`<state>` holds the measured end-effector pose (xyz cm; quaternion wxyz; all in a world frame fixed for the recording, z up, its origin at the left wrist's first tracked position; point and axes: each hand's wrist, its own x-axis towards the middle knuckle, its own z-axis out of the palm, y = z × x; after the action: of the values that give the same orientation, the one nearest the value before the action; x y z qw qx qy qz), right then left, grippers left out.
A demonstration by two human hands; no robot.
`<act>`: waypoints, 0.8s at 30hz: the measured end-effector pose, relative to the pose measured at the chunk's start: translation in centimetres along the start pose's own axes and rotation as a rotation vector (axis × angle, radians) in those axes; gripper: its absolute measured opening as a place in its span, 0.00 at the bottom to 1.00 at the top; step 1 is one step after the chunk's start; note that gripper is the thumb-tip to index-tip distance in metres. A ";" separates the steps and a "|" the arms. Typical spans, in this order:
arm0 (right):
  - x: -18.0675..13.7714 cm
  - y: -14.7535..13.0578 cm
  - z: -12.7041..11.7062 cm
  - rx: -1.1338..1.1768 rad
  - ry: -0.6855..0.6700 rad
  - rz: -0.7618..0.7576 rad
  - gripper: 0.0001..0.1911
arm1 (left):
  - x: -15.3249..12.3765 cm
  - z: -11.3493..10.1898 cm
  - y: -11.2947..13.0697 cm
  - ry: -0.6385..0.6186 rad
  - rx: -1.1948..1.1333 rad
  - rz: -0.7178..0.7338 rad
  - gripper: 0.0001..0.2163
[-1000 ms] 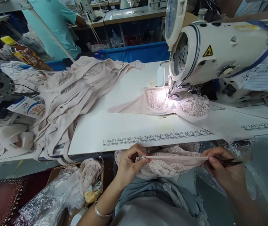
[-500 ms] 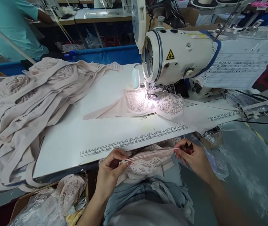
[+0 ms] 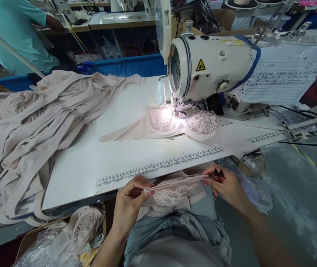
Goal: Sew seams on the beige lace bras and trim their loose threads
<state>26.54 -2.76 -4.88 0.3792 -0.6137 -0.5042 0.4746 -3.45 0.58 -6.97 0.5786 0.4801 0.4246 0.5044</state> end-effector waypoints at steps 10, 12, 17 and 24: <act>-0.1 -0.1 -0.6 0.059 0.021 -0.120 0.15 | -0.1 -0.6 0.6 0.021 0.067 -0.017 0.04; -0.4 -0.1 -0.8 0.141 -0.015 -0.125 0.14 | -0.1 -0.7 0.7 0.028 0.081 0.006 0.04; -1.0 -0.5 -1.3 0.128 -0.019 -0.210 0.09 | -0.1 -0.1 1.0 0.050 0.034 0.069 0.05; -1.5 -1.1 -2.8 0.032 0.035 -0.287 0.06 | -0.4 0.3 0.7 0.024 -0.081 0.032 0.06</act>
<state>28.88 -3.99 -2.80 0.4616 -0.5373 -0.5724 0.4129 -3.33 0.17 -6.27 0.5844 0.4570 0.4030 0.5359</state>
